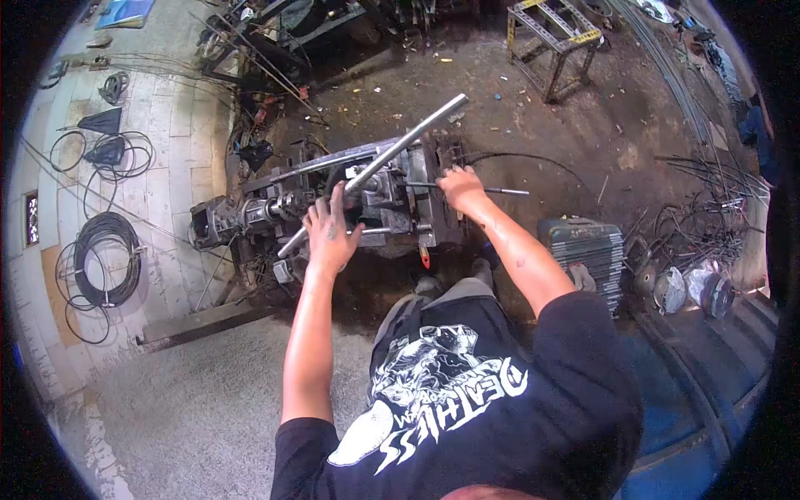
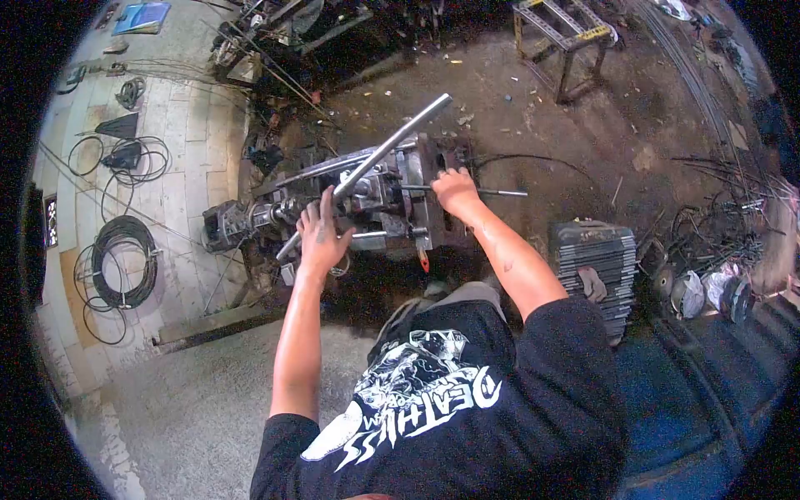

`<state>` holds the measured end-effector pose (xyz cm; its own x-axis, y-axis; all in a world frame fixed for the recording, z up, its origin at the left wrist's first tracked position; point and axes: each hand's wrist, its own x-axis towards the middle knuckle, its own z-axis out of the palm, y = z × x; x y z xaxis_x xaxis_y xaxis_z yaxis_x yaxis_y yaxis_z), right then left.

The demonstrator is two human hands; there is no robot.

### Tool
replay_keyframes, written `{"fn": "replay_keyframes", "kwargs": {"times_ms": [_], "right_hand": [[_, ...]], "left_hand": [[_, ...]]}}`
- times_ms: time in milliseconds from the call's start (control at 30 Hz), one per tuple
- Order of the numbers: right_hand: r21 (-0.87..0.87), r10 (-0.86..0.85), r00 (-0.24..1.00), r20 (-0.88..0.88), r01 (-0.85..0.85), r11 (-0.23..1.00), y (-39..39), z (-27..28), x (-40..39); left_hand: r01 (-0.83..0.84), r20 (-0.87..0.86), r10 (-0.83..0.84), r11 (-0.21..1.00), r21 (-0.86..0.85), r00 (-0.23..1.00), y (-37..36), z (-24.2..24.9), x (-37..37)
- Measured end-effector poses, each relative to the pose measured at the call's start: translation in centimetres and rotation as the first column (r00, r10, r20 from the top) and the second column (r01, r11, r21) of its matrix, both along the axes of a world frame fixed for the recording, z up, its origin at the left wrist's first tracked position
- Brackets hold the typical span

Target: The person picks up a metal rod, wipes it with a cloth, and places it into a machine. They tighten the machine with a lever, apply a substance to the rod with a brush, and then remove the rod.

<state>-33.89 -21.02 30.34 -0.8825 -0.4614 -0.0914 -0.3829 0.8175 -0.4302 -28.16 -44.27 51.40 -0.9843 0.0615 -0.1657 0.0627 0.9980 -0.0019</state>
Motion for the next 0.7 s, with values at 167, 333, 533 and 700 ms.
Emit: {"fn": "replay_keyframes", "kwargs": {"times_ms": [167, 333, 533, 700], "right_hand": [[0.044, 0.099, 0.995, 0.003, -0.099, 0.994, -1.6, 1.3, -1.1], [0.072, 0.108, 0.993, 0.038, -0.111, 0.991, -4.1, 2.4, -2.5], [0.050, 0.073, 0.990, 0.120, -0.079, 0.996, -5.8, 5.3, -2.9], [0.085, 0.092, 0.994, 0.062, -0.097, 0.992, -6.9, 2.1, -2.5]], "left_hand": [[0.016, -0.036, -0.014, 0.999, 0.040, 0.999, -0.1, -0.2, 0.3], [0.270, -0.391, -0.229, 0.962, 0.050, 0.891, -1.6, -3.8, 3.1], [-0.010, -0.131, 0.065, 0.924, 0.383, 0.989, -6.9, -13.7, 5.9], [0.092, -0.246, 0.000, 0.928, 0.362, 0.969, -7.0, -15.3, -0.1]]}}
